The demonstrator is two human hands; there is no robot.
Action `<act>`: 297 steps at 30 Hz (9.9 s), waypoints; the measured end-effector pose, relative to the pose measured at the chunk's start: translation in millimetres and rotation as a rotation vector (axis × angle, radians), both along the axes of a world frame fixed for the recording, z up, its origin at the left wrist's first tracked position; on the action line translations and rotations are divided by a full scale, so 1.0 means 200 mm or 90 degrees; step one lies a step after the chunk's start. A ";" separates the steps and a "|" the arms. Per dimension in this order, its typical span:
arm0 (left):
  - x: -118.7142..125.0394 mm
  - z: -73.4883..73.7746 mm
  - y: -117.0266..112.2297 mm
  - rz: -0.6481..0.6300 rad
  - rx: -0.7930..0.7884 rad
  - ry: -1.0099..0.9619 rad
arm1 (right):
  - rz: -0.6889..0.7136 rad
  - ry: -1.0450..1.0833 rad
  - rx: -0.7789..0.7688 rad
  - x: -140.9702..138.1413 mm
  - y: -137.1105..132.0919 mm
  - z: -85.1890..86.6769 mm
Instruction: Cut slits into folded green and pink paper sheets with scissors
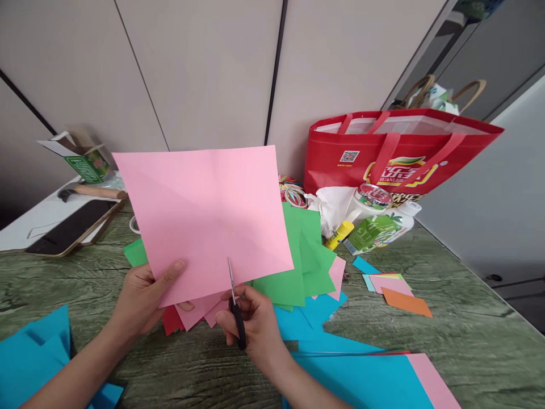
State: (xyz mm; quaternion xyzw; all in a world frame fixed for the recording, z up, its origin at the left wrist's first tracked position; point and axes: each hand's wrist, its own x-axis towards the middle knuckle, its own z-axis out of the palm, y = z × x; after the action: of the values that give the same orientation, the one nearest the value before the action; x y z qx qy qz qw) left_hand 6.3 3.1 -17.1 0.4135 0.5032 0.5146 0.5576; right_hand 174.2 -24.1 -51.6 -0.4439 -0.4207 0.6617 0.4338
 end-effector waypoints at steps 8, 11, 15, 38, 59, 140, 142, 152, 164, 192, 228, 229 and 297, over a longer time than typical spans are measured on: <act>0.00 -0.01 0.00 -0.036 -0.013 0.027 | -0.027 0.079 0.059 0.00 0.02 0.02; 0.00 -0.02 0.00 -0.057 -0.025 0.031 | -0.022 0.100 0.054 0.00 0.02 0.03; 0.00 -0.03 -0.01 -0.061 -0.020 0.037 | -0.026 0.075 0.061 0.00 0.02 0.02; 0.00 -0.02 -0.01 -0.052 -0.033 0.028 | -0.029 0.014 0.040 0.00 0.01 0.02; 0.00 -0.02 -0.01 -0.051 -0.037 0.029 | -0.054 0.033 0.025 0.00 0.01 0.03; -0.04 0.03 0.03 0.065 -0.082 -0.073 | 0.069 0.063 -0.008 0.02 0.03 -0.01; -0.05 0.04 0.05 0.096 -0.077 -0.078 | 0.112 0.096 -0.022 0.03 0.03 -0.02; -0.09 0.07 0.07 0.054 -0.140 -0.119 | 0.188 0.171 0.017 0.07 0.05 0.00; -0.02 0.05 0.02 -0.047 -0.174 -0.076 | 0.088 0.141 0.095 0.04 0.06 0.01; 0.01 0.03 -0.02 -0.028 -0.158 -0.022 | 0.004 0.089 0.094 0.02 0.06 0.03; 0.01 0.03 -0.01 -0.031 -0.190 -0.066 | -0.050 0.067 0.120 0.00 0.05 0.01; 0.01 0.04 -0.01 -0.038 -0.195 -0.074 | -0.041 0.072 0.119 0.00 0.05 0.01; -0.02 0.06 0.02 -0.058 -0.123 -0.098 | -0.068 0.062 0.114 0.01 0.04 0.00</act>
State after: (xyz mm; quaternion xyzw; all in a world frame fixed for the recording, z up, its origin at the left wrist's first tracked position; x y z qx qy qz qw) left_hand 2.6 6.1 -5.0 0.3393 0.4868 0.4684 0.6547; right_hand 177.0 -15.5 -51.7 -0.3927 -0.4320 0.6183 0.5262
